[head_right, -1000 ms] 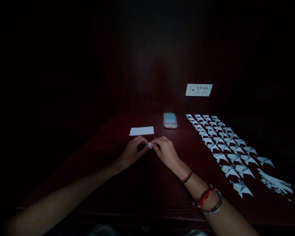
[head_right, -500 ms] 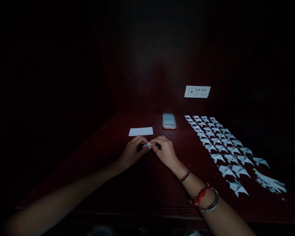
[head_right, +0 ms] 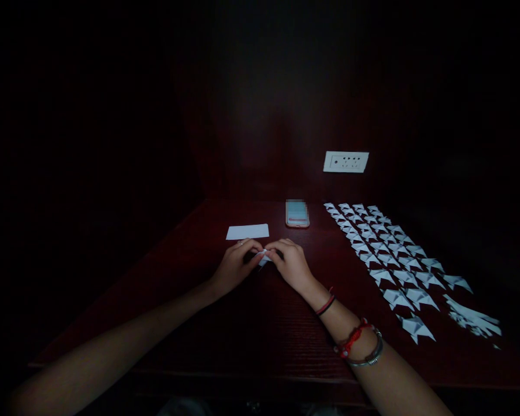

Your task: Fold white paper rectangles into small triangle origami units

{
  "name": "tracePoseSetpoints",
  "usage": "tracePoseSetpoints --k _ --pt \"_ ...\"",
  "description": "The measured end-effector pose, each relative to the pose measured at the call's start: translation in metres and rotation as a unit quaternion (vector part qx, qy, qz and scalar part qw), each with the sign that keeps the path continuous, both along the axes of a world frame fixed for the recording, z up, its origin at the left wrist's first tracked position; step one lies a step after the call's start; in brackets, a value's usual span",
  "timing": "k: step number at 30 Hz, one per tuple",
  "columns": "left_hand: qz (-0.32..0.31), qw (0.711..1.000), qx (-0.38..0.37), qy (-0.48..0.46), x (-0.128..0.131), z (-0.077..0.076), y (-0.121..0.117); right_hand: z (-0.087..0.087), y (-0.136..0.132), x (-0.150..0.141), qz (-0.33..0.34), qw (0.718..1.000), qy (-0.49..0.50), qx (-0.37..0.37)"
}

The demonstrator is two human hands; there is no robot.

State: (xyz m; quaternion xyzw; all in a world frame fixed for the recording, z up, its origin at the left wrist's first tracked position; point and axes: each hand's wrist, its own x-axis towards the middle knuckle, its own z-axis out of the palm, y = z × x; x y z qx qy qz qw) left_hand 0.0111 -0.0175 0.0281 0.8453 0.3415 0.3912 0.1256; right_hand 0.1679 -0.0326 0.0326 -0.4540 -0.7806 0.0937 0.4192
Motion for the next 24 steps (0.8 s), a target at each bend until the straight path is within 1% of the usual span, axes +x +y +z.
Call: tracePoseSetpoints --k 3,6,11,15,19,21,24 --pt "-0.003 1.000 -0.016 -0.018 -0.0008 -0.0007 0.0018 0.0000 0.0014 0.0003 0.007 1.000 -0.018 0.006" --pt "-0.009 0.999 -0.036 -0.036 -0.0015 -0.0019 0.0037 -0.0011 0.0026 0.0005 0.005 1.000 -0.021 0.002" --pt "-0.019 0.998 -0.048 -0.045 -0.0025 -0.0039 0.0047 -0.0022 0.0024 0.0019 0.027 1.000 -0.015 -0.005" --pt "-0.037 0.995 -0.081 -0.053 -0.0027 -0.0026 0.0029 -0.0013 0.0021 0.0015 0.039 0.999 -0.015 0.004" --pt "-0.045 0.990 -0.111 -0.076 -0.0029 -0.0028 0.0030 -0.0035 0.0040 -0.0002 0.032 0.999 -0.009 0.012" --pt "-0.045 0.988 -0.120 -0.085 -0.0038 -0.0046 0.0047 -0.0057 0.0054 0.0003 0.032 0.999 -0.001 0.006" --pt "-0.037 0.987 -0.120 -0.097 -0.0059 -0.0077 0.0079 -0.0084 0.0078 0.0035 0.054 0.998 0.009 -0.018"
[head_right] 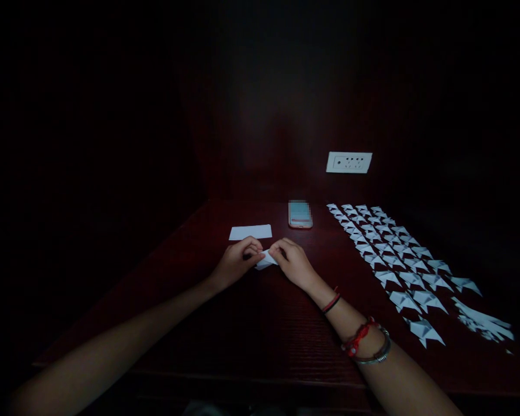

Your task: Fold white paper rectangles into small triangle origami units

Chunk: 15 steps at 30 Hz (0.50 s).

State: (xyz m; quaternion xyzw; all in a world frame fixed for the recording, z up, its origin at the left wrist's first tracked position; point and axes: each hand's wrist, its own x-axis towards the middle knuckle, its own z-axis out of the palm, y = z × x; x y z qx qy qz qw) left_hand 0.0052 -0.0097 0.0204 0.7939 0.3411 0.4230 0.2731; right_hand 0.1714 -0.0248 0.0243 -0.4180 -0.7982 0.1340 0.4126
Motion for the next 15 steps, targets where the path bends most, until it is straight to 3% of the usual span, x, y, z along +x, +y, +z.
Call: tracePoseSetpoints --k 5,15 --pt "0.006 1.000 0.013 0.006 -0.0019 -0.0010 0.0012 -0.0008 0.0028 0.0048 0.023 0.999 -0.023 -0.005" --pt "-0.017 0.998 0.029 0.051 -0.0026 0.0037 0.0010 -0.0055 0.0017 0.0011 -0.006 1.000 -0.008 -0.030"
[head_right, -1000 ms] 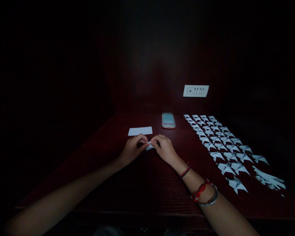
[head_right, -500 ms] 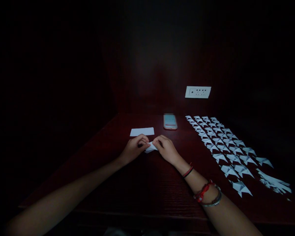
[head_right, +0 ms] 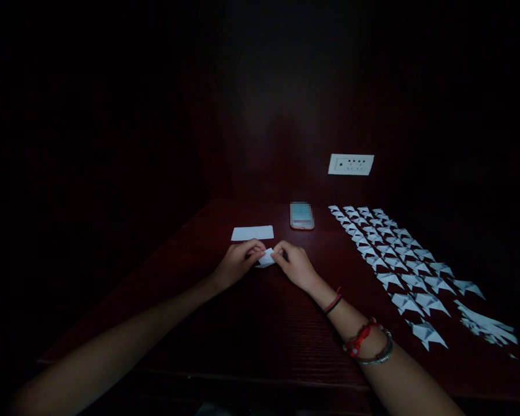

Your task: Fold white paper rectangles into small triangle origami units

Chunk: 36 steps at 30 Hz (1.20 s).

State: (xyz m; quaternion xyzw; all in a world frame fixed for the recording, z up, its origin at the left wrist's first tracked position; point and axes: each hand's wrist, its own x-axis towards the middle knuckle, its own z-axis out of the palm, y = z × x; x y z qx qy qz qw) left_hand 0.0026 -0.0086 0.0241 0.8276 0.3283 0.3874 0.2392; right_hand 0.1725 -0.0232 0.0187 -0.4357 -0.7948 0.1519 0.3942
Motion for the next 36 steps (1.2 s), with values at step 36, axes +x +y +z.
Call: tracePoseSetpoints --k 36 --pt "0.039 0.985 0.134 0.105 0.0013 0.0009 -0.0042 0.0087 -0.0081 -0.0075 -0.015 0.982 -0.165 0.096"
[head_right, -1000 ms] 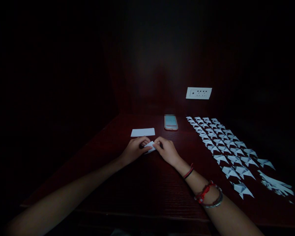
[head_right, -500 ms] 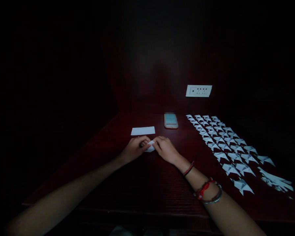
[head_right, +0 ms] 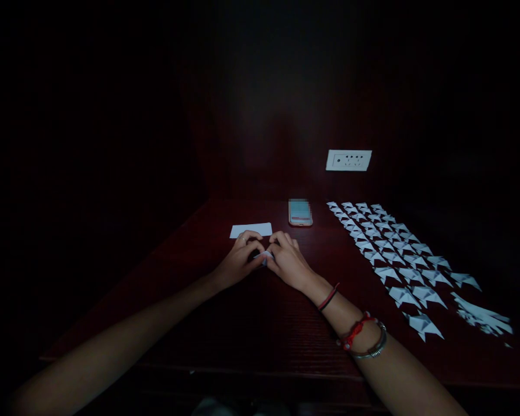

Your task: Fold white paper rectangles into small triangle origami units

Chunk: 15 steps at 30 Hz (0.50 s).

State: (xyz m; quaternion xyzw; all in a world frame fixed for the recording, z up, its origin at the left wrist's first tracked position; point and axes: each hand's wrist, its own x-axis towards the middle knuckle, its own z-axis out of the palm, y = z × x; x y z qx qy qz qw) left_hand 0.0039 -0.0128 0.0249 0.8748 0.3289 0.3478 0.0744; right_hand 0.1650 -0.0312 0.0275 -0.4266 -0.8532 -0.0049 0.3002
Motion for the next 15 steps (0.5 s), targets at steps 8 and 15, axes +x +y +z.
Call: tracePoseSetpoints --k 8,15 --pt "-0.011 1.000 0.019 -0.002 -0.0011 0.0054 -0.0044 -0.0023 0.0043 0.0014 0.017 0.999 0.038 -0.019" --pt "-0.011 1.000 0.015 -0.015 -0.0007 0.0085 -0.0041 -0.0027 0.0033 0.0011 0.024 0.999 0.030 -0.023"
